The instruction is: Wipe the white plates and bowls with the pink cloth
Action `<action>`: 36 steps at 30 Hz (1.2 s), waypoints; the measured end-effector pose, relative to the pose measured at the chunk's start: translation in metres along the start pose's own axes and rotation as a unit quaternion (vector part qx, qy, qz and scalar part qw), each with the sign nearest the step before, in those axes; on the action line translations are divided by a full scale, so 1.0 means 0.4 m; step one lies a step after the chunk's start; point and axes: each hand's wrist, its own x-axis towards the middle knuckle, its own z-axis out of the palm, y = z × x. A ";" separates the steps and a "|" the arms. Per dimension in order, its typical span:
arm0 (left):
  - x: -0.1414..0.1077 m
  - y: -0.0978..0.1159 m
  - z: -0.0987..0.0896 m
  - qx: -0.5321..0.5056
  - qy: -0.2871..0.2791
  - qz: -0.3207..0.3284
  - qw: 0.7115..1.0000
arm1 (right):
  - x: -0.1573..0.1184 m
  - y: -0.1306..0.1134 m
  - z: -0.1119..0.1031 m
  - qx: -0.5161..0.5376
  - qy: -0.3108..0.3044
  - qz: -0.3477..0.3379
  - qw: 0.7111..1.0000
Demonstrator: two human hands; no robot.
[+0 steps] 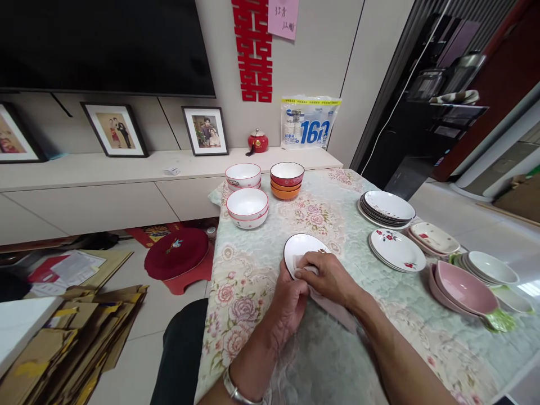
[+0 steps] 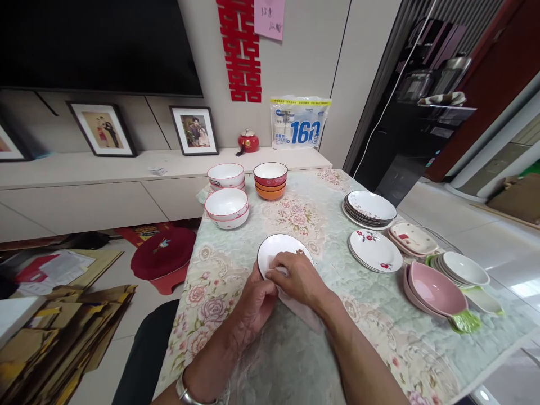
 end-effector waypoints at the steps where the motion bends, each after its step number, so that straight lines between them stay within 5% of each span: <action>1: -0.001 -0.001 -0.001 0.010 -0.008 -0.003 1.000 | 0.002 -0.001 0.006 0.019 0.010 -0.011 1.000; 9: -0.013 -0.020 -0.002 0.017 -0.060 -0.062 0.996 | 0.019 0.059 0.012 -0.086 0.126 0.027 0.988; 16: -0.004 -0.009 0.002 0.008 -0.015 -0.028 0.999 | 0.008 0.087 -0.012 -0.239 0.095 0.160 0.953; 21: -0.001 -0.003 0.001 0.009 0.023 0.006 1.000 | 0.002 0.044 -0.009 -0.110 0.042 0.083 0.990; 27: -0.008 -0.008 -0.001 0.022 -0.031 -0.020 0.999 | 0.011 0.024 0.017 0.022 0.060 -0.020 0.998; 36: -0.011 -0.010 0.010 0.019 -0.006 -0.037 0.999 | 0.021 0.115 0.012 -0.123 0.167 0.116 0.971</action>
